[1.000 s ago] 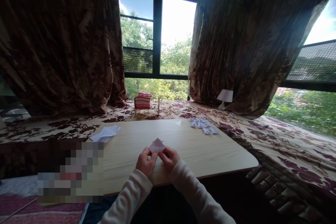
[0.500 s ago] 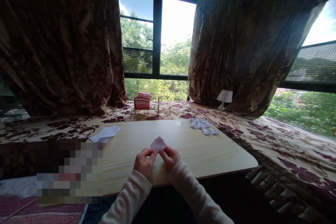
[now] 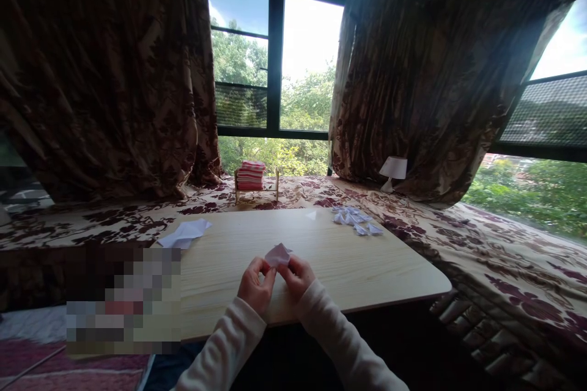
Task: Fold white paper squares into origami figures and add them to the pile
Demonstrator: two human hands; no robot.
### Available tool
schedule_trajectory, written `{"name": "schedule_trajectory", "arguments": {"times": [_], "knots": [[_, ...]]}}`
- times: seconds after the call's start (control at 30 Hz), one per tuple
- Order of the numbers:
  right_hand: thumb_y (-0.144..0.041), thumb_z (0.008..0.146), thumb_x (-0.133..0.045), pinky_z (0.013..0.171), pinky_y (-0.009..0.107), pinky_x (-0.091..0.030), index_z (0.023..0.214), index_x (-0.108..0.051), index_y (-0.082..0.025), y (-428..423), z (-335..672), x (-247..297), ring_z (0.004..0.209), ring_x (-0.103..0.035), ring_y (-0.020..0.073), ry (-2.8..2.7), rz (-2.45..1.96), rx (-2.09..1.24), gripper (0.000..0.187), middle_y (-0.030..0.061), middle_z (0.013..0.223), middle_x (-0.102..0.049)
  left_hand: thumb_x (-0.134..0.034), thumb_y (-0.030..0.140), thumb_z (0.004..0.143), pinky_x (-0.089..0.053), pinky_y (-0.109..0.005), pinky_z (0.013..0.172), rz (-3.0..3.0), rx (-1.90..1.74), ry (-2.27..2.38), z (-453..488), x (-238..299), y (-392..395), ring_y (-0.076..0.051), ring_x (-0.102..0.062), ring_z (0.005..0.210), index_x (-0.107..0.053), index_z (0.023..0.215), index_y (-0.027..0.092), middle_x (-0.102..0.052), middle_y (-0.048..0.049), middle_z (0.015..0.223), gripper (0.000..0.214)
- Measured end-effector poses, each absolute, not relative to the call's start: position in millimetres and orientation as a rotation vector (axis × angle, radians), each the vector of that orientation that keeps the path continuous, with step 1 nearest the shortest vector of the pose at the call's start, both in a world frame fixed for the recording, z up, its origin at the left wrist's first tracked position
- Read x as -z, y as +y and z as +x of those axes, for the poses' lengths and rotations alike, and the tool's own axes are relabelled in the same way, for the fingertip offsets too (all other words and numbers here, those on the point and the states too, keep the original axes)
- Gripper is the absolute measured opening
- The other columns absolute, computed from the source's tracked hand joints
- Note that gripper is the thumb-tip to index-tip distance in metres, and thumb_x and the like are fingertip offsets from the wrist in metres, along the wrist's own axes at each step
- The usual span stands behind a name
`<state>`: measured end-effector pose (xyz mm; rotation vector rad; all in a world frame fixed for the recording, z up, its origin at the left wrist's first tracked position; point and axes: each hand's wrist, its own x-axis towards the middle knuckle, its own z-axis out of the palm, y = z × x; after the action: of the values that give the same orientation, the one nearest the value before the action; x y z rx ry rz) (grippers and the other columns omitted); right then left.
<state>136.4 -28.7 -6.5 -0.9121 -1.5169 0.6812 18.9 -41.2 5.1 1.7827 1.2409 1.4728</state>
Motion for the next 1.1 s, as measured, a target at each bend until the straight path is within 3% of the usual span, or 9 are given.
{"name": "schedule_trajectory", "arguments": {"times": [0.23,0.5,0.73,1.1], "knots": [[-0.027,0.072,-0.053,0.054,0.024,-0.041,0.066,-0.058,-0.015,-30.1,135.6,4.4,0.055,-0.047,0.0123,-1.468,-0.930,-0.742,0.015,-0.0003,0.058,-0.056,-0.053,0.033,0.071,-0.037,-0.025,0.060,1.728,-1.457,1.222,16.8,1.8,-36.1,-0.014,-0.047,0.060,-0.051,0.059,0.017,-0.051,0.0019,0.057,0.020],[-0.022,0.071,-0.049,0.061,0.025,-0.041,0.064,-0.055,-0.015,-30.7,137.5,5.8,0.062,-0.048,0.0135,-1.503,-0.914,-0.640,0.012,0.0009,0.064,-0.055,-0.052,0.031,0.072,-0.036,-0.024,0.061,1.865,-1.445,1.173,18.5,-5.5,-42.2,-0.013,-0.045,0.061,-0.046,0.054,0.018,-0.046,0.0021,0.060,0.023],[-0.033,0.076,-0.047,0.051,0.022,-0.038,0.057,-0.052,-0.015,-28.5,136.8,4.9,0.054,-0.044,0.0111,-1.429,-0.945,-0.696,0.027,-0.0018,0.053,-0.049,-0.054,0.039,0.071,-0.036,-0.024,0.059,1.684,-1.452,1.224,16.8,-3.0,-39.0,-0.013,-0.045,0.059,-0.049,0.059,0.018,-0.048,0.0028,0.056,0.025],[-0.030,0.074,-0.052,0.057,0.024,-0.040,0.067,-0.058,-0.015,-31.8,136.2,4.5,0.059,-0.047,0.0126,-1.490,-0.902,-0.679,0.018,0.0003,0.061,-0.055,-0.054,0.038,0.071,-0.039,-0.025,0.063,1.691,-1.434,1.247,15.8,-2.8,-39.2,-0.015,-0.050,0.063,-0.053,0.061,0.016,-0.054,0.0011,0.059,0.024]]}}
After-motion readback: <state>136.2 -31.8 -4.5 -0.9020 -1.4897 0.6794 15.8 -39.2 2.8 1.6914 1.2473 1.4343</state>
